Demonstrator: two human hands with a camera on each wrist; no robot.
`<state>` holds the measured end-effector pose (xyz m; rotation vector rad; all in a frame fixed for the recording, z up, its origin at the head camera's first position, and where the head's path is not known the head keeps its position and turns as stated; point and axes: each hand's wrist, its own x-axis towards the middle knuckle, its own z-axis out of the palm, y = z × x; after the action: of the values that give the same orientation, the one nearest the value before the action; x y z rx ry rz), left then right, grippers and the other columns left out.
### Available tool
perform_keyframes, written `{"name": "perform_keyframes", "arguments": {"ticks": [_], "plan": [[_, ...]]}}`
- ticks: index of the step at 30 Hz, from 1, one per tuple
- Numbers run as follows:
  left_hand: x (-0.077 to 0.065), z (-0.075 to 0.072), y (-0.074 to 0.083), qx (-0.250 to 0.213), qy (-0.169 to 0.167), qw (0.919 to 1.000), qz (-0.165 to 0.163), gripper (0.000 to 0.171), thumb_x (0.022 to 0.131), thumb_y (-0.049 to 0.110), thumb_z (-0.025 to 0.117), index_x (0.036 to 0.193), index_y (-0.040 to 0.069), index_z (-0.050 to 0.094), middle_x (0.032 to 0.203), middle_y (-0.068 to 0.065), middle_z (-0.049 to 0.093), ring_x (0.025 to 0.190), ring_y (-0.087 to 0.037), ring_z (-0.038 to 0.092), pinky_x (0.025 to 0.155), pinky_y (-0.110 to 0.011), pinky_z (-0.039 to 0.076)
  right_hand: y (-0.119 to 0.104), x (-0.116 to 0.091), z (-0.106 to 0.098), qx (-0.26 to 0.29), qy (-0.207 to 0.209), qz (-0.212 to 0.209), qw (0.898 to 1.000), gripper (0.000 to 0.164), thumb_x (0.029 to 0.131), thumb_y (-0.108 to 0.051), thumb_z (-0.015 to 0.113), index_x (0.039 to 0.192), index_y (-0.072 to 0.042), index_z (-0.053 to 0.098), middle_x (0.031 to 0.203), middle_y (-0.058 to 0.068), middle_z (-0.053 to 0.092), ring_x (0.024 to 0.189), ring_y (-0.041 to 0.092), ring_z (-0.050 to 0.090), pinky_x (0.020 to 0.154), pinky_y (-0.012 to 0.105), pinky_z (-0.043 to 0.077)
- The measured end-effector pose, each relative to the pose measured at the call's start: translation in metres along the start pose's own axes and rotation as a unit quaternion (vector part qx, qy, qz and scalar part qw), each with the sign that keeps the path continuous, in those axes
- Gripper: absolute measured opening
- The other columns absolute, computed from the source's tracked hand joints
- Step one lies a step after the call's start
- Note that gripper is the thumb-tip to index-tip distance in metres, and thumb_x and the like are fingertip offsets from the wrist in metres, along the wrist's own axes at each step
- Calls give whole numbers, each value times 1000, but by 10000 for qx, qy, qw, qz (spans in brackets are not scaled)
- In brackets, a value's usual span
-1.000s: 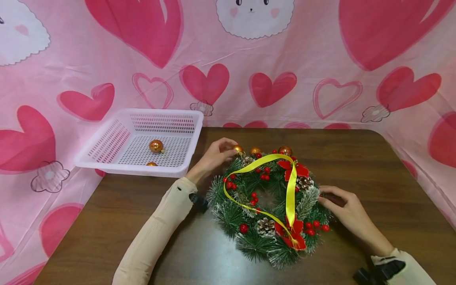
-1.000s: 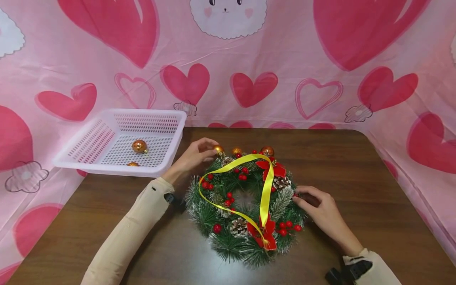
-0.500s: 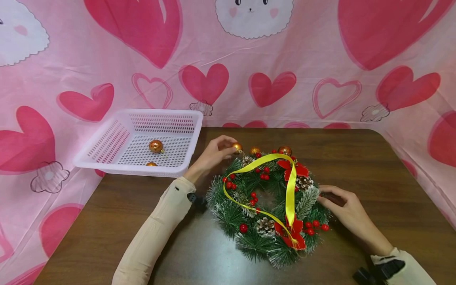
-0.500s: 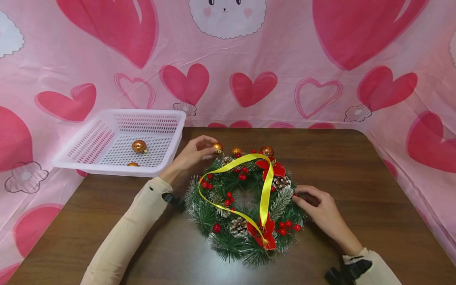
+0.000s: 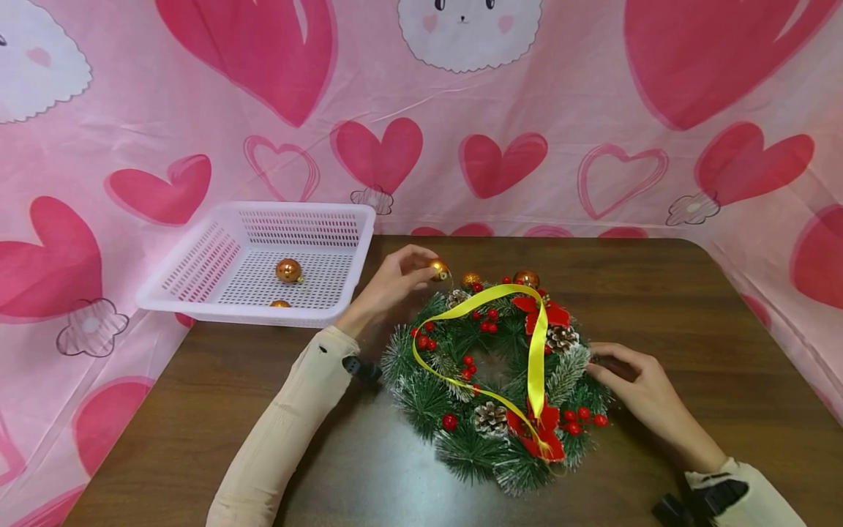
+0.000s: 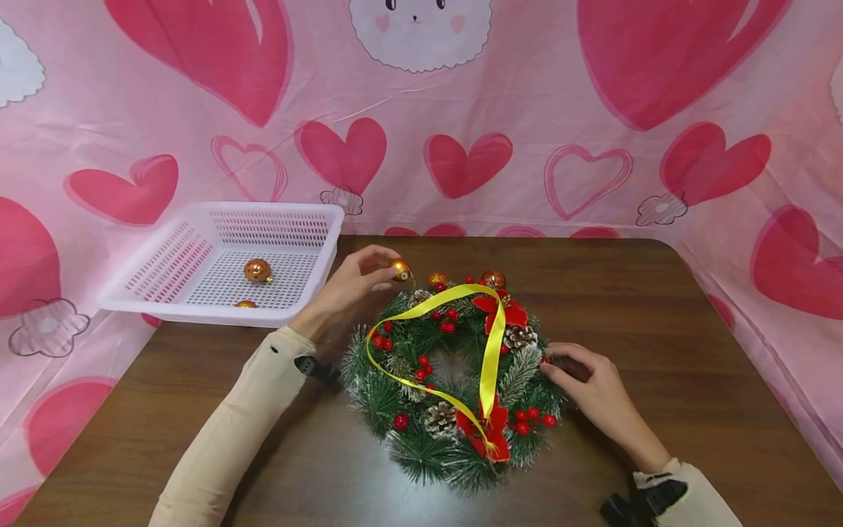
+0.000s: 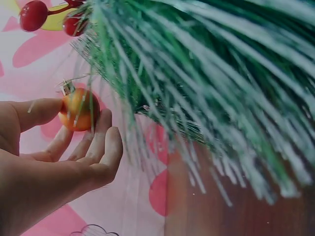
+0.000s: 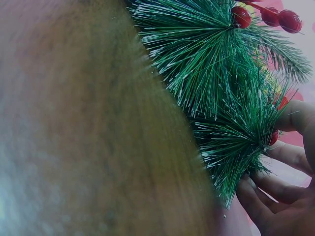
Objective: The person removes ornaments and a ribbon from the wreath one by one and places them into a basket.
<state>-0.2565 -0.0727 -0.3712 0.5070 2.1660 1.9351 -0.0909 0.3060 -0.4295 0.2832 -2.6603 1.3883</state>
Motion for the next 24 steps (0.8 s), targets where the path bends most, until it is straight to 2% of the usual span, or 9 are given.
{"name": "perform_keyframes", "arguments": {"ticks": [5, 12, 19, 24], "plan": [[-1, 0, 4, -30, 2, 10000, 53, 29, 97, 5, 63, 125, -1, 58, 116, -18, 62, 101, -27, 63, 97, -58, 48, 1, 0, 1, -15, 7, 4, 10000, 26, 97, -15, 65, 122, -6, 68, 114, -18, 65, 98, 0, 65, 77, 16, 53], [-4, 0, 11, -186, -14, 9998, 106, 29, 97, 6, 63, 125, -1, 58, 120, -20, 61, 108, -37, 61, 99, -61, 45, 0, 0, 0, 8, 14, -17, 10000, 26, 97, -14, 65, 122, -7, 68, 114, -18, 65, 99, -1, 64, 77, 16, 53], [-5, -2, 16, -17, 7, 9996, 277, 30, 97, 8, 63, 126, 0, 58, 120, -17, 62, 105, -28, 64, 97, -57, 48, -2, 0, 0, 73, 19, -42, 10000, 26, 97, -13, 66, 122, -6, 68, 114, -17, 66, 98, 2, 66, 76, 15, 53], [-8, -4, 22, -77, 4, 9995, 310, 29, 97, 7, 63, 125, 0, 58, 121, -16, 63, 103, -25, 65, 93, -45, 53, -1, 0, 0, 32, 13, 9, 10000, 26, 97, -14, 66, 122, -7, 68, 113, -19, 65, 97, 2, 66, 76, 16, 53]]}}
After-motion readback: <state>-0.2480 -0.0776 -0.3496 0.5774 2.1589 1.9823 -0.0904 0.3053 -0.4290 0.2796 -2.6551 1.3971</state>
